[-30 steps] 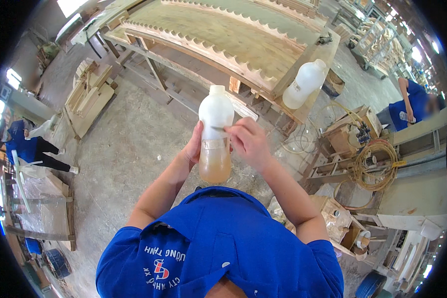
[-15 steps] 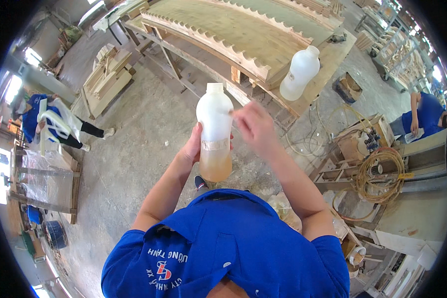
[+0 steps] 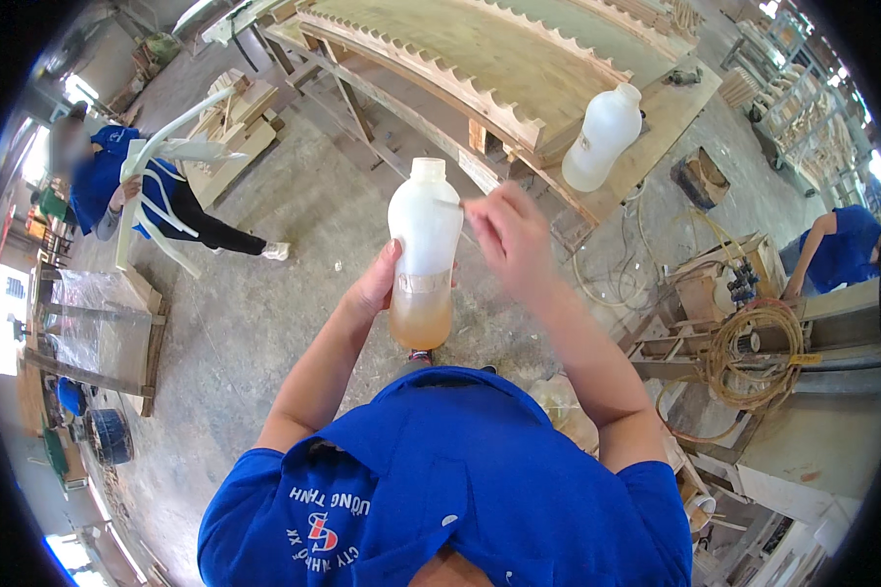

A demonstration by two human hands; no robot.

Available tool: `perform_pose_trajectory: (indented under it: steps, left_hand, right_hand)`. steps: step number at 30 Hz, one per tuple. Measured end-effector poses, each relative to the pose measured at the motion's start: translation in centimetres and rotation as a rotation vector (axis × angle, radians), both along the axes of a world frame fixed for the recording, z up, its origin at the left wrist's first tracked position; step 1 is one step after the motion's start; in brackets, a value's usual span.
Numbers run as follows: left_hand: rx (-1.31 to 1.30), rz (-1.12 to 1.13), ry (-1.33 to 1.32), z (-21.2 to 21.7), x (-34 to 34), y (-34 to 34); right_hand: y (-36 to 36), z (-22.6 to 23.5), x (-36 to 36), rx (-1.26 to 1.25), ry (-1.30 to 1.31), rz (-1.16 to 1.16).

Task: The person picks up a purple cloth and wipes the exterior of a white plastic bottle. They then use a small metal tool to scrape the inside of the bottle's neck and mouth. The person repeats this scraping process on a second white bottle before placing both on a wooden workbench.

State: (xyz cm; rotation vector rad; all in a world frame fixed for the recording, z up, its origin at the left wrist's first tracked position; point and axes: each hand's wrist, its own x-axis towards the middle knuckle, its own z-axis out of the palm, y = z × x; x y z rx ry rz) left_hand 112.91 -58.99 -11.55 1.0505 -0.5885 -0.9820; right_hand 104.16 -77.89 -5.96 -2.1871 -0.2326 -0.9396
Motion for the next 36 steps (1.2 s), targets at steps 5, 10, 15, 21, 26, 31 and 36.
perform_pose_trajectory:
  steps: [5, 10, 15, 21, 26, 31, 36]
  left_hand:
    - [0.066, 0.047, 0.063, -0.8, 1.1, 0.3]
    - [0.091, 0.006, 0.055, -1.3, 1.4, 0.3]
    - [0.079, 0.089, 0.091, -1.6, 1.5, 0.3]
    - [0.041, 0.021, 0.167, -0.9, 0.9, -0.5]
    - [0.013, -0.008, 0.124, -0.6, 1.0, -1.2]
    - [-0.103, -0.055, 0.438, -1.8, 0.8, -1.4]
    - [-0.105, -0.154, 0.391, -1.8, 0.2, -2.3]
  right_hand:
    - [0.6, -1.1, -0.9, -0.1, 0.002, 0.065]
    - [-0.5, 0.4, 0.7, 0.058, -0.048, -0.082]
    - [0.7, -1.7, -0.2, -0.043, -0.052, 0.083]
    - [0.6, -1.6, 0.3, -0.018, -0.111, 0.091]
    - [-0.5, -1.8, 0.3, 0.023, -0.058, 0.044]
    - [0.4, -2.1, -0.4, -0.044, -0.13, 0.137]
    - [-1.3, -1.0, -0.3, 0.027, -0.114, -0.001]
